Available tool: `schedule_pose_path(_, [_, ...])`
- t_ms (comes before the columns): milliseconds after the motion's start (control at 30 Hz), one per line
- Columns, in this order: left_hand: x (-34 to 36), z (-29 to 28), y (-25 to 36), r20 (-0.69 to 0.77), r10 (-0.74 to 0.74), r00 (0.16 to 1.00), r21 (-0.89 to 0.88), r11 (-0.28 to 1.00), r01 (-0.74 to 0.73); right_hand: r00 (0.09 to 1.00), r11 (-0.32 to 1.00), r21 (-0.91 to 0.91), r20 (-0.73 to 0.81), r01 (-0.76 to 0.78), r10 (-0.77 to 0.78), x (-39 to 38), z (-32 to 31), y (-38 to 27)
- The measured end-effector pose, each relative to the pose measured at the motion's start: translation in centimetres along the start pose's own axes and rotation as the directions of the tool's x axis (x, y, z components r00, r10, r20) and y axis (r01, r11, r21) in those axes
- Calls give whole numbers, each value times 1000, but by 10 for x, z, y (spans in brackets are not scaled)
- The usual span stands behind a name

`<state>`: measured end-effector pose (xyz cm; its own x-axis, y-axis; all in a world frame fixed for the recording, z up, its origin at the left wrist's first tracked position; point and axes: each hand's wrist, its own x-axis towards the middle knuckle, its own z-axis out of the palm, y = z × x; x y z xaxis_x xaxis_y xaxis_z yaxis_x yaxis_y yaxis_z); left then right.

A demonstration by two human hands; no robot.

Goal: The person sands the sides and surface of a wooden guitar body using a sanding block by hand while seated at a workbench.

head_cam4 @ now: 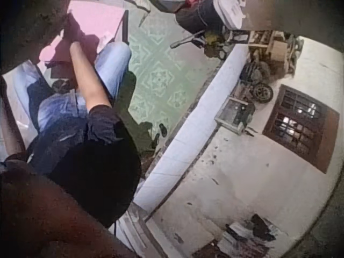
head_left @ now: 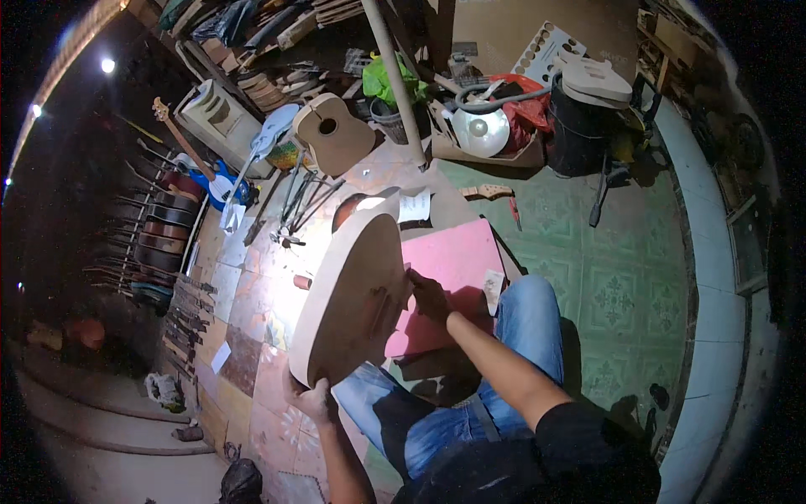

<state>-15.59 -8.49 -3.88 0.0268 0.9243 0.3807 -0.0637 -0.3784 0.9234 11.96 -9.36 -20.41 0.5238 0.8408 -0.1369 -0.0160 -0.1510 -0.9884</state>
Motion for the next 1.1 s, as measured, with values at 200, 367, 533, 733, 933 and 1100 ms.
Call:
schedule_pose_path(200, [7,-15,-5,24,20,999,71,997,-22,986,992,59,130,-115,107,22,19,-13])
schedule_pose_path(367, [1,-15,-2,4,-6,1000,-22,1000,6,968,967,-80,-53,242,-247,11,36,20])
schedule_pose_path(533, [9,-11,-1,29,-38,999,9,999,38,996,985,-150,28,85,-82,6,27,-18])
schedule_pose_path(733, [12,5,13,105,6,994,-15,1000,-5,999,900,435,-40,15,3,16,-13,-152])
schedule_pose_path(933, [16,16,24,116,-2,993,17,1000,0,657,665,-257,-127,701,-743,-16,2,-208])
schedule_pose_path(1100, [20,14,22,68,-42,997,1,999,42,438,388,-235,226,891,-870,-79,34,-200])
